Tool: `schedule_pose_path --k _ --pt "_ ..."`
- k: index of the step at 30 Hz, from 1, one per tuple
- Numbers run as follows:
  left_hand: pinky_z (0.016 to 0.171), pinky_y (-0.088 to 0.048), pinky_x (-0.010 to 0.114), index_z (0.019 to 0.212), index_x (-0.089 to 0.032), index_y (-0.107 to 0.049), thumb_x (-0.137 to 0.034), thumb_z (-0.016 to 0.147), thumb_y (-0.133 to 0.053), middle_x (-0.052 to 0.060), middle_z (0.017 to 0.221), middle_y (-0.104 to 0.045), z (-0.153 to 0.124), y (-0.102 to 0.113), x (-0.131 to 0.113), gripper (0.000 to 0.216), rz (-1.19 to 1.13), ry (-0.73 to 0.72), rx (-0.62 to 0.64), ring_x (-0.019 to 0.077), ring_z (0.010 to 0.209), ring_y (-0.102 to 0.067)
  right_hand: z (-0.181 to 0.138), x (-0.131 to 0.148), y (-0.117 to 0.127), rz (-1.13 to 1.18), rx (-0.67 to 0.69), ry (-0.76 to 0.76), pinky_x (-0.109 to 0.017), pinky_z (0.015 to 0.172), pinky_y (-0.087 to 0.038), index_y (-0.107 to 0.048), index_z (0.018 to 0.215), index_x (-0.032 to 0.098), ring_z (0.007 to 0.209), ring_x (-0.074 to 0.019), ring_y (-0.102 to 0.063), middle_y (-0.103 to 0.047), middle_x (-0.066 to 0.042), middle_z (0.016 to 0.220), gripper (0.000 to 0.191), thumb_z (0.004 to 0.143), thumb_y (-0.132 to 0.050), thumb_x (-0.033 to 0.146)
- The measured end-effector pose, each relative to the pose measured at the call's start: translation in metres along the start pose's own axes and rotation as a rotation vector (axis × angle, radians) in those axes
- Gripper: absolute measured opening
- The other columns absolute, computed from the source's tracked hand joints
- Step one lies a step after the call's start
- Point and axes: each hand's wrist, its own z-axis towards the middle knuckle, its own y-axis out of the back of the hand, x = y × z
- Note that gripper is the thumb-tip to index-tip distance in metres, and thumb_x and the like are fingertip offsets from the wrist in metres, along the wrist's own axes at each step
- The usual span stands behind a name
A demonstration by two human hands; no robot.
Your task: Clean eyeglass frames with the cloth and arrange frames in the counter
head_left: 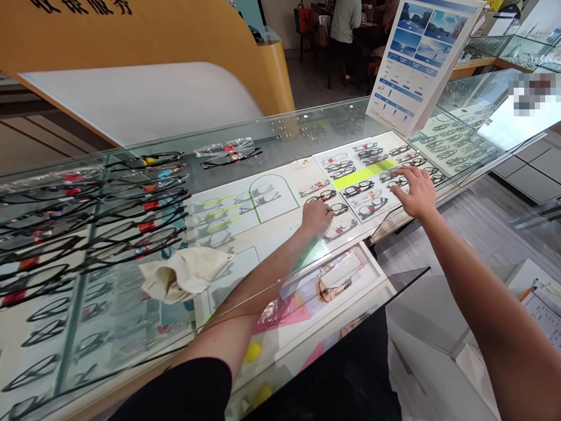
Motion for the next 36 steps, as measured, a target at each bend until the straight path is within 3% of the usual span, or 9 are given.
schedule_pose_path --k 14,21,27,36 --pt "0.104 -0.049 0.054 0.100 -0.026 -0.088 -0.041 0.101 -0.061 0.013 0.109 -0.079 -0.002 -0.004 -0.003 0.032 -0.014 -0.010 0.012 0.0375 0.116 -0.065 0.000 0.002 0.001 0.020 -0.003 0.004 -0.065 0.112 -0.049 -0.074 0.135 0.031 0.129 -0.0429 -0.059 -0.072 -0.010 0.145 0.045 0.098 -0.056 0.049" --pt "0.111 -0.048 0.051 0.124 -0.024 -0.083 -0.036 0.106 -0.053 0.014 0.128 -0.076 0.024 0.014 0.012 0.037 0.000 0.101 -0.088 0.0371 0.128 -0.062 0.000 0.002 0.004 -0.044 0.033 0.002 -0.061 0.112 -0.049 -0.072 0.139 0.031 0.129 -0.0418 -0.058 -0.069 -0.010 0.147 0.046 0.101 -0.053 0.049" --pt "0.109 -0.050 0.049 0.115 -0.024 -0.086 -0.031 0.106 -0.057 0.013 0.125 -0.079 0.044 0.015 0.019 0.031 0.013 0.175 -0.100 0.0356 0.126 -0.064 0.000 0.002 0.004 -0.040 0.032 -0.001 -0.060 0.114 -0.048 -0.072 0.139 0.028 0.130 -0.0405 -0.058 -0.070 -0.011 0.147 0.046 0.102 -0.054 0.047" --pt "0.108 -0.050 0.050 0.109 -0.024 -0.088 -0.028 0.104 -0.062 0.013 0.119 -0.081 0.046 0.012 0.019 0.027 0.023 0.142 -0.094 0.0361 0.125 -0.065 0.000 0.005 0.005 -0.045 0.035 -0.009 -0.059 0.115 -0.047 -0.073 0.138 0.027 0.130 -0.0396 -0.059 -0.070 -0.010 0.147 0.046 0.101 -0.053 0.045"
